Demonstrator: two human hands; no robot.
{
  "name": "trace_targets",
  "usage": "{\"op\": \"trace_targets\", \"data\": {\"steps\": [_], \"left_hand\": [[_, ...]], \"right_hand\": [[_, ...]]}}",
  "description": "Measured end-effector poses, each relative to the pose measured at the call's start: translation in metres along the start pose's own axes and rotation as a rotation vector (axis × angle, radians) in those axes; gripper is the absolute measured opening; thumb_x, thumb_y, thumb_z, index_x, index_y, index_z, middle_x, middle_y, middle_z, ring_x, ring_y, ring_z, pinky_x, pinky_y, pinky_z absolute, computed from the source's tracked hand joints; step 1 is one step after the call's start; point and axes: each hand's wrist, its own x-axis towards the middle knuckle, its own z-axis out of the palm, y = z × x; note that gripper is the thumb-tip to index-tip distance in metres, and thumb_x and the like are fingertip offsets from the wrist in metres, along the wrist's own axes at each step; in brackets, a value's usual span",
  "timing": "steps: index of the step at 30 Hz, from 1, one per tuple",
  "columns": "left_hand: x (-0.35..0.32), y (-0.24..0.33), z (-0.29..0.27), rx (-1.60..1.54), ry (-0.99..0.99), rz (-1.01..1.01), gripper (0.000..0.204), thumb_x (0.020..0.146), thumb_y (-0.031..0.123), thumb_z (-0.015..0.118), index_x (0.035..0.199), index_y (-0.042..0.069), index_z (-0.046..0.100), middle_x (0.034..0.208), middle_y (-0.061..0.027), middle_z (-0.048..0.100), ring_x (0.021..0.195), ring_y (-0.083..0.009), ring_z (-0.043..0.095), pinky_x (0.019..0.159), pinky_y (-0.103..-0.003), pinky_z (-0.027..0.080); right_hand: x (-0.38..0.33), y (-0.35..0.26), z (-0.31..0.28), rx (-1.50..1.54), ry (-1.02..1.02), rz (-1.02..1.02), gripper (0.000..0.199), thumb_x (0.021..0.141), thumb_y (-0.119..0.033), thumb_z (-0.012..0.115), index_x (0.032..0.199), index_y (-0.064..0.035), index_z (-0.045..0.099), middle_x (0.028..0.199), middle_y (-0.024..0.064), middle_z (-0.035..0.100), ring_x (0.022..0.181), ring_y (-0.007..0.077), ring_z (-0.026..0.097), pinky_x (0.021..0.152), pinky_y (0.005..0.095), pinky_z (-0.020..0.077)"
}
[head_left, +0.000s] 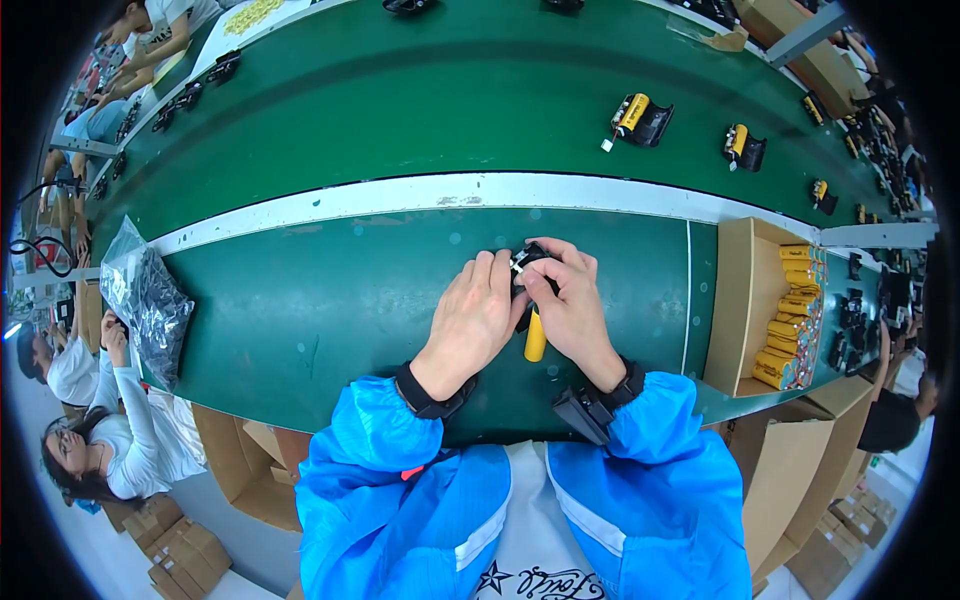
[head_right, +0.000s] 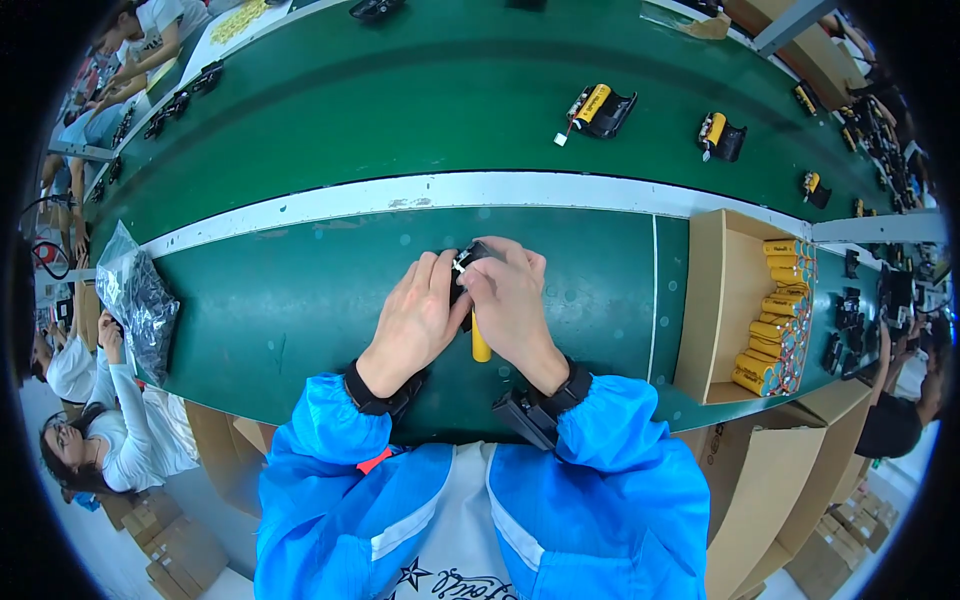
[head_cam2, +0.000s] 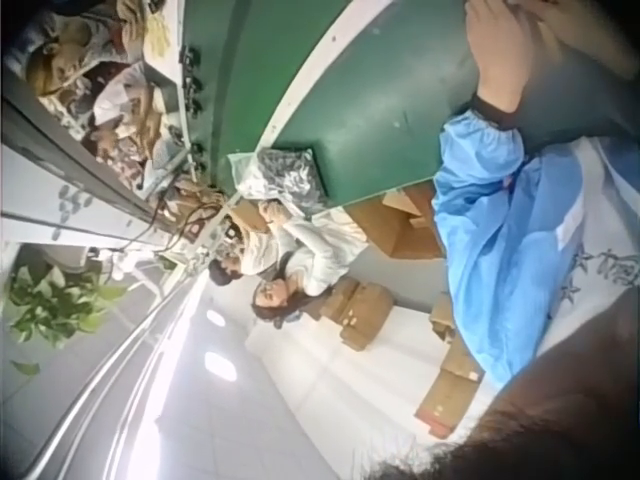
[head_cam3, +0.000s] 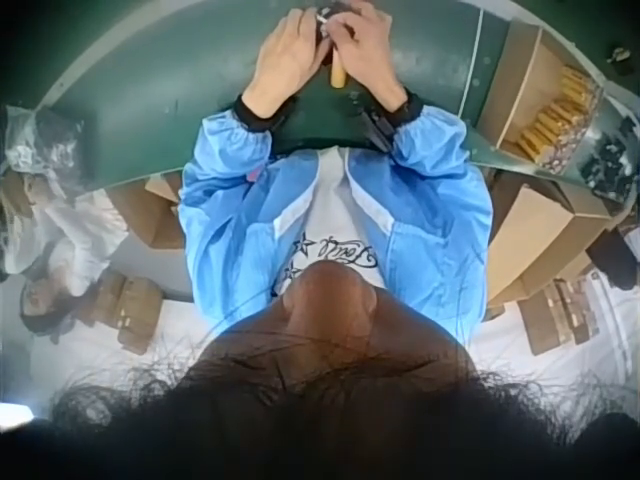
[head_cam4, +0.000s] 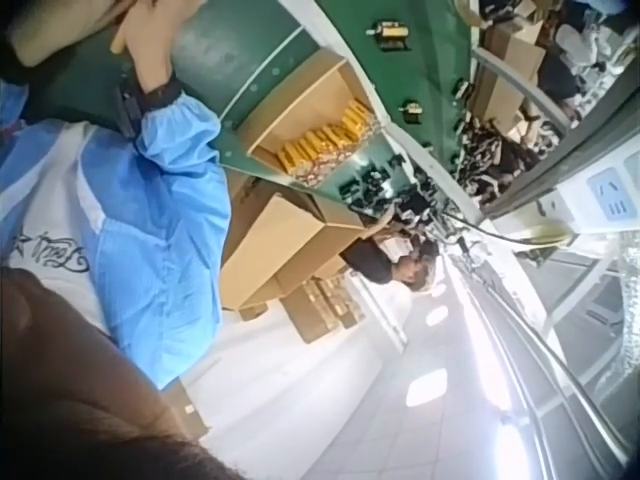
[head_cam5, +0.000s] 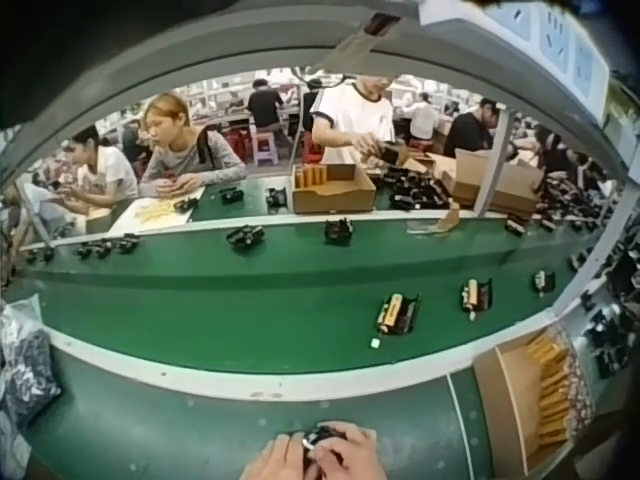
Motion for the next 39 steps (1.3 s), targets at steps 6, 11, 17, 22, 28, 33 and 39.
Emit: {"op": "trace_targets", "data": {"steps": [6, 11, 17, 22, 28, 33, 39], "left_hand": [[0.000, -0.003, -0.002, 0.004, -0.025, -0.015, 0.046, 0.082, 0.012, 0.070, 0.119, -0.008, 0.051, 0.099, -0.0163, 0.055, 0.091, -0.0311, 0.060, 0.075, -0.039, 0.053], [0.006, -0.004, -0.003, 0.054, -0.069, -0.006, 0.043, 0.082, 0.011, 0.069, 0.117, -0.007, 0.051, 0.099, -0.0164, 0.055, 0.091, -0.0308, 0.060, 0.074, -0.038, 0.053], [0.008, -0.003, -0.002, 0.039, -0.050, -0.004, 0.042, 0.082, 0.012, 0.069, 0.115, -0.007, 0.051, 0.099, -0.0170, 0.055, 0.092, -0.0319, 0.061, 0.074, -0.039, 0.053], [0.001, -0.004, -0.005, 0.033, -0.008, -0.020, 0.044, 0.084, 0.017, 0.070, 0.116, -0.008, 0.051, 0.097, -0.0180, 0.055, 0.090, -0.0342, 0.061, 0.071, -0.041, 0.054], [-0.003, 0.002, -0.005, -0.029, -0.020, -0.120, 0.044, 0.086, 0.019, 0.070, 0.116, -0.007, 0.051, 0.098, -0.0191, 0.055, 0.089, -0.0362, 0.060, 0.072, -0.043, 0.053], [-0.003, 0.004, -0.005, 0.012, -0.007, -0.111, 0.047, 0.087, 0.023, 0.070, 0.116, -0.009, 0.052, 0.098, -0.0182, 0.056, 0.088, -0.0341, 0.061, 0.073, -0.040, 0.054], [-0.002, 0.011, -0.004, 0.013, 0.065, -0.112, 0.045, 0.087, 0.022, 0.071, 0.115, -0.008, 0.051, 0.097, -0.0187, 0.056, 0.087, -0.0357, 0.060, 0.071, -0.042, 0.053]], "right_hand": [[0.005, -0.010, 0.005, -0.108, -0.021, 0.028, 0.009, 0.084, -0.008, 0.061, 0.083, -0.0085, 0.070, 0.132, 0.0101, 0.056, 0.116, 0.0346, 0.040, 0.099, 0.0463, 0.0305], [0.014, -0.019, 0.006, -0.210, 0.008, -0.029, 0.008, 0.082, -0.006, 0.062, 0.082, -0.0086, 0.069, 0.129, 0.0102, 0.056, 0.118, 0.0353, 0.038, 0.097, 0.0469, 0.0300], [0.018, -0.015, 0.004, -0.218, 0.005, -0.051, 0.004, 0.082, -0.008, 0.064, 0.082, -0.0070, 0.068, 0.126, 0.0103, 0.057, 0.115, 0.0349, 0.043, 0.095, 0.0453, 0.0331], [-0.006, -0.011, -0.003, -0.067, 0.165, -0.168, 0.027, 0.086, -0.011, 0.069, 0.112, -0.0049, 0.060, 0.121, 0.0119, 0.057, 0.107, 0.0287, 0.051, 0.089, 0.0375, 0.0409], [-0.051, -0.010, -0.028, 0.316, -0.095, 0.364, 0.044, 0.083, -0.010, 0.073, 0.122, -0.0026, 0.054, 0.102, 0.0132, 0.062, 0.098, 0.0270, 0.054, 0.078, 0.0328, 0.0464], [-0.032, -0.030, -0.056, -0.144, -0.345, 0.305, 0.027, 0.080, -0.004, 0.072, 0.106, -0.0063, 0.067, 0.096, 0.0133, 0.065, 0.093, 0.0297, 0.057, 0.075, 0.0355, 0.0493], [-0.010, -0.013, -0.057, -0.605, 0.219, -0.351, 0.035, 0.073, 0.000, 0.075, 0.106, -0.0072, 0.072, 0.120, 0.0169, 0.062, 0.094, 0.0292, 0.065, 0.079, 0.0362, 0.0532]]}}
